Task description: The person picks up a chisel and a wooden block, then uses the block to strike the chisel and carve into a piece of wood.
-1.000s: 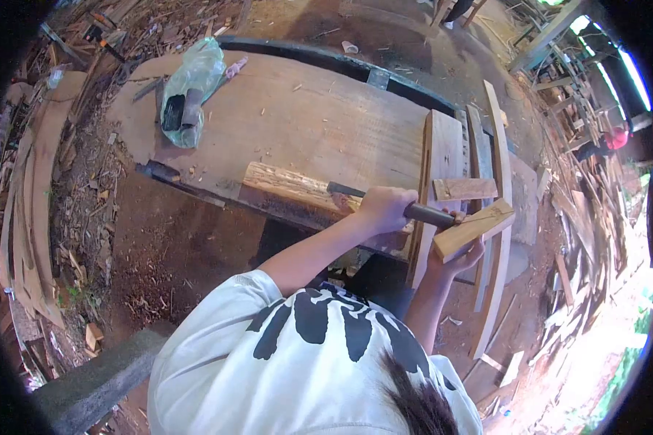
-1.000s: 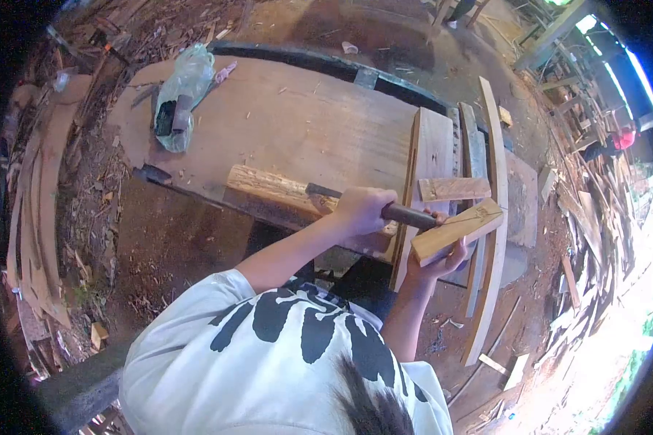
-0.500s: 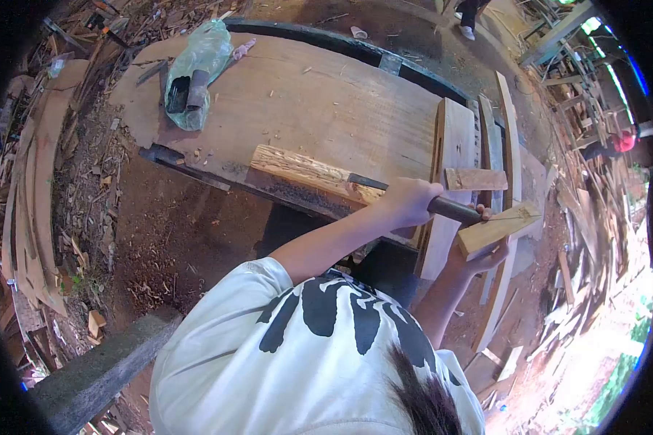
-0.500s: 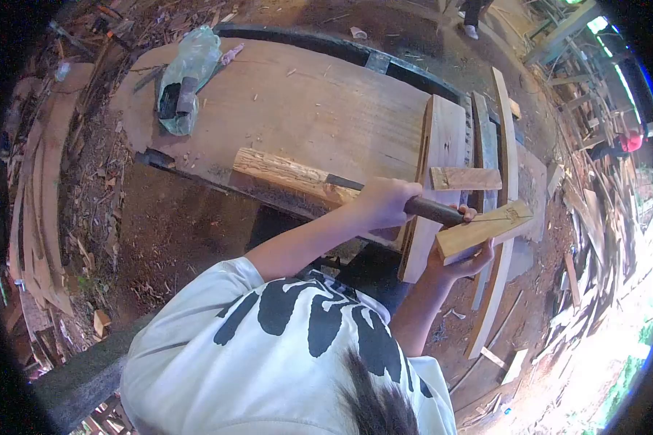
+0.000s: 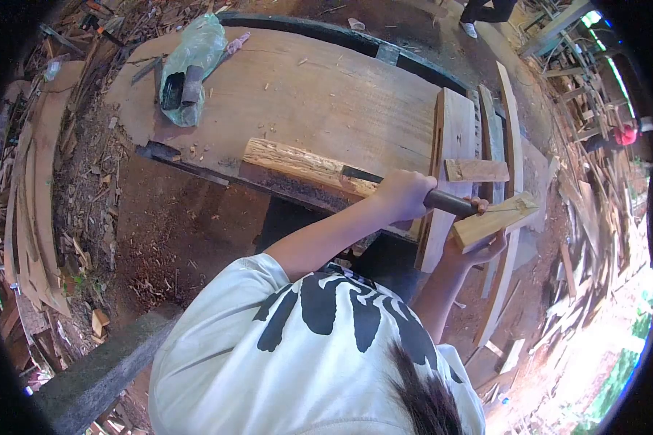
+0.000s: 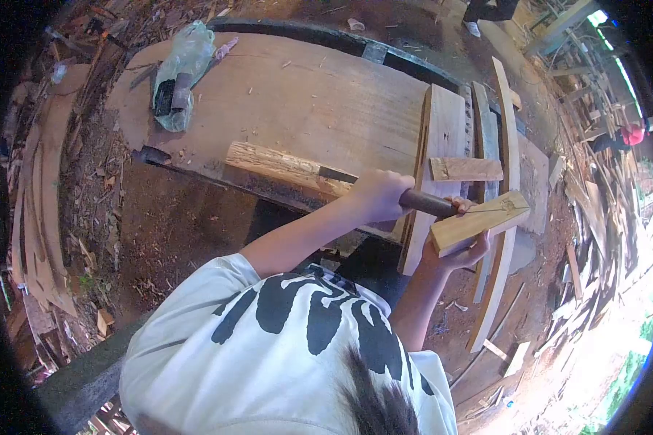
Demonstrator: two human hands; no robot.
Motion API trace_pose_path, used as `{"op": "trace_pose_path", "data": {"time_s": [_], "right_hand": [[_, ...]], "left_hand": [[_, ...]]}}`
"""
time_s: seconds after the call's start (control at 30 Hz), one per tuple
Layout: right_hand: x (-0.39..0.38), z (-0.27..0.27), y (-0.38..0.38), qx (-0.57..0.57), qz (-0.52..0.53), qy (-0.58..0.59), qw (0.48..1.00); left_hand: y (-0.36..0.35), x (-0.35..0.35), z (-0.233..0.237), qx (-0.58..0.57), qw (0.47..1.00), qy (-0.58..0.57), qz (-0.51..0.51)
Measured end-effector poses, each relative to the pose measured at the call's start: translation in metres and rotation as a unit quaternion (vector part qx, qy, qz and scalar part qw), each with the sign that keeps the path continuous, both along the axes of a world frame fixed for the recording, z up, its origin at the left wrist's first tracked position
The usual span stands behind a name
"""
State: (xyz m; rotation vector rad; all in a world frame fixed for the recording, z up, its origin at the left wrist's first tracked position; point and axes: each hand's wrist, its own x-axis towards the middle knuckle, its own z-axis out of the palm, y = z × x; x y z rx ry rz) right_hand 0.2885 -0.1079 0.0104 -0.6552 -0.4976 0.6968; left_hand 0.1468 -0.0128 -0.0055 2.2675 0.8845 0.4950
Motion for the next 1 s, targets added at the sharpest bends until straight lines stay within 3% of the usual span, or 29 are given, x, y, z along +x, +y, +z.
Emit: {"op": "trace_pose_path", "data": {"time_s": [0.5,0.73,0.83,0.93,1.0], "right_hand": [[0.008,-0.008,-0.008,0.003,0.036,0.049,0.998],[0.044,0.02,-0.05,-0.218,-0.149,0.005,0.964],[0.056,0.025,-0.079,-0.114,-0.029,-0.041,0.992],[0.024,0.037,-0.078,-0.129,-0.005,0.038,0.991],[0.014,0.038,-0.086,-0.135,0.049,0.016,0.99]], "left_hand": [[0.0,-0.002,-0.012,0.027,1.0,0.004,0.007],[0.004,-0.003,-0.01,0.029,0.998,-0.052,0.034],[0.004,-0.006,-0.006,0.028,0.994,-0.102,0.041],[0.003,-0.006,-0.004,0.043,0.991,-0.119,0.053],[0.001,-0.006,-0.007,0.04,0.992,-0.111,0.051]]}}
